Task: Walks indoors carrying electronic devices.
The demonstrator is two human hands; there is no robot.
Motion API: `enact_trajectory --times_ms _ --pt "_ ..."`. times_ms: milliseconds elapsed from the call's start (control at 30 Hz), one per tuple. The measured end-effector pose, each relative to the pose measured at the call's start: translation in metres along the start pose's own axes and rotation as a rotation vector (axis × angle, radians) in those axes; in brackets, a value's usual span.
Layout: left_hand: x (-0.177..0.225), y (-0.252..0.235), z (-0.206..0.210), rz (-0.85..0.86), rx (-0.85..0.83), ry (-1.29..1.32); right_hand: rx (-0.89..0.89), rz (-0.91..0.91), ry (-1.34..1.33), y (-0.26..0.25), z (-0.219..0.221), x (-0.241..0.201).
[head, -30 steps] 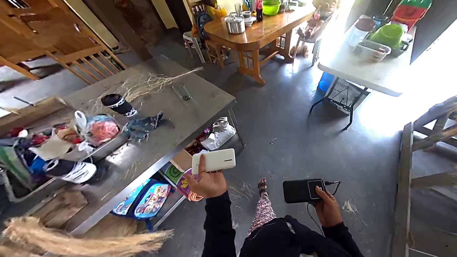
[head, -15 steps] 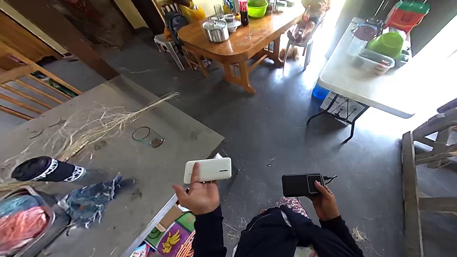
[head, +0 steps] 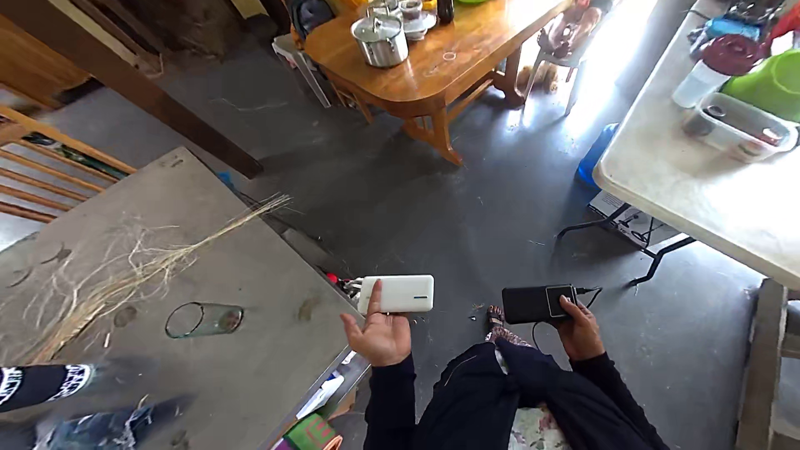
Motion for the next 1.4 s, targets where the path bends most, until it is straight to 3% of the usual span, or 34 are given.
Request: enact_trajectory --times_ms 200,600,867,1000,1167,1267,1400 --pt "-0.019 -0.052 0.054 0.079 0.117 0.020 -0.075 0.021 0.091 -0.101 0.037 -0.047" --pt "-0.052 -0.157 0.061 0.068 0.485 0.008 -0.147 0.125 0.143 -0.224 0.125 -0.056" --pt "-0.035 -0.262 0.090 -0.016 0.513 -0.010 -0.169 0.165 0.217 -0.298 0.257 -0.058" --pt "-0.012 -0.322 0.113 0.049 0.486 -0.117 -0.273 0.082 0.280 -0.327 0.324 -0.054" --pt "0.014 -0.367 0.133 -0.004 0.300 -0.199 -0.389 0.103 0.328 -0.351 0.383 -0.043" --pt "0.017 -0.385 0.139 0.022 0.326 -0.140 -0.422 0.144 0.367 -0.365 0.418 -0.034" --pt "0.012 -0.403 0.124 -0.003 0.480 -0.033 -0.500 0.176 0.444 -0.389 0.468 -0.024"
Point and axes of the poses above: each hand's wrist, its own y-axis away from the middle knuckle, its own z-axis out of the palm, x = y × z, the point moved 1 cm from there along -y, towards the middle knuckle, and after that the axes turned 4 degrees about y, right-handed, at the moved point
